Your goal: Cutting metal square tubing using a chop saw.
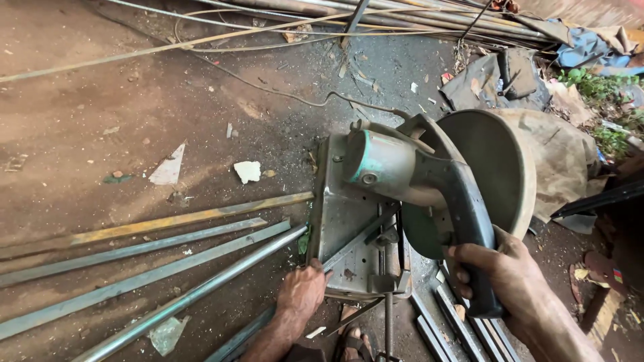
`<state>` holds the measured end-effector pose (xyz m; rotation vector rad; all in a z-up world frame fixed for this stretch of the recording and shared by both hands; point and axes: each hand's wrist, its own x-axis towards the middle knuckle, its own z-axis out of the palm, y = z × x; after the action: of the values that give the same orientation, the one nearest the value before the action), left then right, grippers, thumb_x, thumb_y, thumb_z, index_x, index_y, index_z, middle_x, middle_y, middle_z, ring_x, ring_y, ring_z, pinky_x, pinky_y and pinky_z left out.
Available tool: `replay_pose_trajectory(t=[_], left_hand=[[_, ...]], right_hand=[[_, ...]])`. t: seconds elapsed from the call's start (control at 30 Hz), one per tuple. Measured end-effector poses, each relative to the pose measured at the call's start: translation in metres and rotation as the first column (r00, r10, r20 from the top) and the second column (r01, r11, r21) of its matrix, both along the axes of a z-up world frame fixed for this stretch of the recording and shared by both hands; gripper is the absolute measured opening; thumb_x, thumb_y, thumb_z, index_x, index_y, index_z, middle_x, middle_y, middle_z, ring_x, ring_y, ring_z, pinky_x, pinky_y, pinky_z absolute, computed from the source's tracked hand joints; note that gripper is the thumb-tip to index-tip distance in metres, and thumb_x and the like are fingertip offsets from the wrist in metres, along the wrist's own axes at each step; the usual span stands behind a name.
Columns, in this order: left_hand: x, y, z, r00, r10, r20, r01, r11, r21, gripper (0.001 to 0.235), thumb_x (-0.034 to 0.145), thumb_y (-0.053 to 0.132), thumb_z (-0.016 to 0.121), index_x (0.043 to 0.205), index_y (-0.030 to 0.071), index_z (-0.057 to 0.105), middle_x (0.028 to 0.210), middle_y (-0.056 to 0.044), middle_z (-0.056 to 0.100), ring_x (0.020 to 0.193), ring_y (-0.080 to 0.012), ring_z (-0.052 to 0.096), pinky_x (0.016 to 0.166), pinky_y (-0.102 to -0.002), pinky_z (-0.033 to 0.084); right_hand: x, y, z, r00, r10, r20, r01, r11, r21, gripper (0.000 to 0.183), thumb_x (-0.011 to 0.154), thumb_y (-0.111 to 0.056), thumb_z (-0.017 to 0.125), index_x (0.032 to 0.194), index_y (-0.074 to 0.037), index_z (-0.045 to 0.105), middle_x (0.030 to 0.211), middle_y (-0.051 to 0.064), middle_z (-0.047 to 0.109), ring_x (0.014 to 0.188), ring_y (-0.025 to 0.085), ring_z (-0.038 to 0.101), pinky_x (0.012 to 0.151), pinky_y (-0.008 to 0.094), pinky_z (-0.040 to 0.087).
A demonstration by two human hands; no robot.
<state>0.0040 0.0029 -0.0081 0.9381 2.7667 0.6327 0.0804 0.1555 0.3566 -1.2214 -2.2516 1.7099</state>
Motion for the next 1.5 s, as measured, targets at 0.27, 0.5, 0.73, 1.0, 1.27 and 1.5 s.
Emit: replay_pose_trajectory(t=[0.27, 0.5, 0.73, 1.0, 1.27, 1.5], left_hand=[[-0.002, 0.002, 0.004, 0.998, -0.022, 0.055, 0.025, 0.999, -0.049, 0.058, 0.112, 0.040, 0.038, 0.123, -0.014, 0.058, 0.074, -0.027, 0.070, 0.053, -0.0200, 0.072, 0.035, -0.027, 0.058], [-0.002, 0.003, 0.001, 1.000, -0.013, 0.014, 0.014, 0.999, -0.040, 0.058, 0.112, 0.040, 0.038, 0.122, -0.013, 0.059, 0.075, -0.028, 0.070, 0.053, -0.0205, 0.071, 0.034, -0.026, 0.058], [-0.002, 0.004, -0.006, 0.999, -0.032, 0.044, 0.035, 0.996, -0.077, 0.058, 0.112, 0.039, 0.037, 0.127, -0.013, 0.056, 0.071, -0.026, 0.068, 0.050, -0.0171, 0.069, 0.034, -0.027, 0.055], [-0.006, 0.006, -0.012, 0.998, -0.024, 0.061, 0.026, 0.999, -0.041, 0.059, 0.112, 0.040, 0.036, 0.129, -0.014, 0.054, 0.073, -0.027, 0.067, 0.050, -0.0179, 0.070, 0.032, -0.026, 0.058], [-0.007, -0.001, 0.018, 0.978, -0.044, 0.205, 0.045, 0.999, 0.000, 0.055, 0.109, 0.041, 0.041, 0.121, -0.010, 0.058, 0.071, -0.017, 0.072, 0.058, -0.0259, 0.073, 0.049, -0.037, 0.062], [-0.007, 0.000, 0.015, 0.989, -0.022, 0.146, 0.013, 0.998, 0.066, 0.045, 0.105, 0.041, 0.048, 0.099, -0.001, 0.062, 0.075, -0.023, 0.073, 0.070, -0.0365, 0.076, 0.063, -0.045, 0.064]], right_hand=[[0.000, 0.001, 0.002, 0.999, 0.002, -0.039, -0.001, 1.000, 0.006, 0.020, 0.078, 0.002, 0.066, 0.096, 0.007, 0.058, 0.065, 0.013, 0.057, 0.047, 0.019, 0.051, 0.038, 0.034, 0.043], [0.001, 0.022, -0.005, 0.999, 0.042, 0.005, -0.042, 0.999, 0.021, 0.020, 0.082, 0.000, 0.066, 0.099, 0.007, 0.058, 0.066, 0.015, 0.056, 0.046, 0.022, 0.052, 0.037, 0.036, 0.043], [-0.002, 0.007, 0.002, 1.000, 0.011, 0.024, -0.012, 1.000, 0.024, 0.022, 0.080, 0.001, 0.065, 0.100, 0.006, 0.058, 0.068, 0.014, 0.057, 0.047, 0.020, 0.052, 0.038, 0.035, 0.045], [0.001, 0.003, -0.005, 0.999, -0.050, 0.007, 0.050, 0.998, 0.029, 0.024, 0.082, -0.002, 0.068, 0.103, 0.005, 0.058, 0.074, 0.013, 0.061, 0.051, 0.018, 0.054, 0.039, 0.035, 0.046], [0.004, -0.007, -0.003, 0.998, -0.060, 0.001, 0.060, 0.997, 0.040, 0.030, 0.080, -0.002, 0.069, 0.108, 0.003, 0.061, 0.069, 0.012, 0.058, 0.049, 0.019, 0.052, 0.039, 0.035, 0.045], [0.006, -0.010, 0.001, 0.995, -0.095, 0.014, 0.094, 0.995, 0.035, 0.029, 0.083, -0.006, 0.071, 0.110, 0.001, 0.061, 0.063, 0.010, 0.057, 0.045, 0.019, 0.052, 0.039, 0.035, 0.045]])
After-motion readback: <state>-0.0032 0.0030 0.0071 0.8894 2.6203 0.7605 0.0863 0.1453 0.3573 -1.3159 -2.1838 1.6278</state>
